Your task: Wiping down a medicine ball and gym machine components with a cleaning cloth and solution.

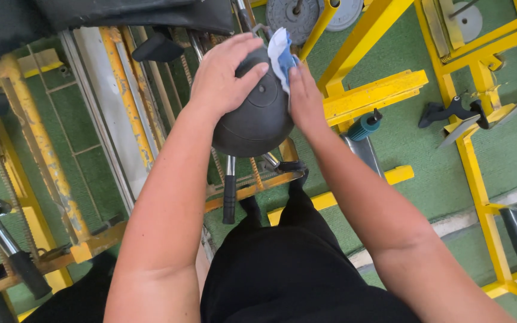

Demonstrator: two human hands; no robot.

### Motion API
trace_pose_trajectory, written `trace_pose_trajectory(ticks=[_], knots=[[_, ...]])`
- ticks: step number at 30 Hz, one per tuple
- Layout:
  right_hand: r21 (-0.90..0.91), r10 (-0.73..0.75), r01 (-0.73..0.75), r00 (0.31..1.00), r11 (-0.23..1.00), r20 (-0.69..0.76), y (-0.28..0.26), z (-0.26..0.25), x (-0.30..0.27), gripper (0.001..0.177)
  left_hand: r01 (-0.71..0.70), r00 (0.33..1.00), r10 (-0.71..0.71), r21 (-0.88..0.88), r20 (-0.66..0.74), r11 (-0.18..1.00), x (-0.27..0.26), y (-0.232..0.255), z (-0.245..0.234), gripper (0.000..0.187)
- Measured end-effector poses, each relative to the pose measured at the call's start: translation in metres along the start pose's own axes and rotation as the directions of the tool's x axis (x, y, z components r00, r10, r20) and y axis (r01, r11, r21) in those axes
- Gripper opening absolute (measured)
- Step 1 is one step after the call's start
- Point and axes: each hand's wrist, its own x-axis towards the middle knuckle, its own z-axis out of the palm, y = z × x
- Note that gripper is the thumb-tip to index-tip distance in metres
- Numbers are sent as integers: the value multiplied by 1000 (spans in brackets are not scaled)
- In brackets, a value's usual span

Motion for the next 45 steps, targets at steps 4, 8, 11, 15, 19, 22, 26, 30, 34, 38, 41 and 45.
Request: trace_pose_trajectory(ticks=[4, 8, 11, 15, 19, 22, 26, 30, 34, 38, 41, 45], knots=[[-245, -208, 192, 977, 950, -40, -49, 20, -72, 56, 168, 977, -156, 80, -142, 982, 5, 0, 1, 54], [-407, -459, 455, 883, 792, 94, -60, 21, -104, 67, 420, 899, -376, 197, -224, 886, 11, 15, -7, 66], [-359, -427, 431, 899, 828, 94, -38, 13, -76, 64, 403, 907, -358, 211, -221, 891, 7, 3, -5, 68], [58, -41, 37, 997, 998, 65, -21, -3, -9, 59, 257, 957, -236, 122, -166, 959, 6, -4, -7, 70], [196, 106, -119, 992, 973, 73, -11, 7, -11, 59, 301, 949, -296, 40, -113, 953, 16, -1, -15, 73], [-159, -107, 102, 994, 982, -27, -41, 26, -56, 61, 351, 932, -332, 140, -143, 926, 30, -5, -17, 70], [-338, -417, 430, 902, 837, 115, -60, 39, -114, 70, 414, 910, -391, 240, -138, 878, 39, -8, -21, 70], [-329, -388, 388, 919, 861, 69, -30, 31, -94, 62, 414, 906, -422, 244, -22, 877, 40, -1, -37, 70], [40, -67, 66, 997, 997, 28, -23, 9, -28, 52, 359, 919, -385, 226, 86, 906, 34, -8, -38, 67], [69, -60, 58, 998, 996, 36, -24, 19, -32, 52, 177, 980, -181, 61, 77, 982, 29, -36, -22, 58], [-287, -345, 350, 936, 892, 69, -51, 28, -79, 53, 106, 992, -107, 22, 60, 994, 32, -50, -8, 52], [-365, -453, 527, 849, 768, 272, -55, 19, -100, 58, 90, 992, -91, 8, 88, 996, 36, -49, -3, 45]])
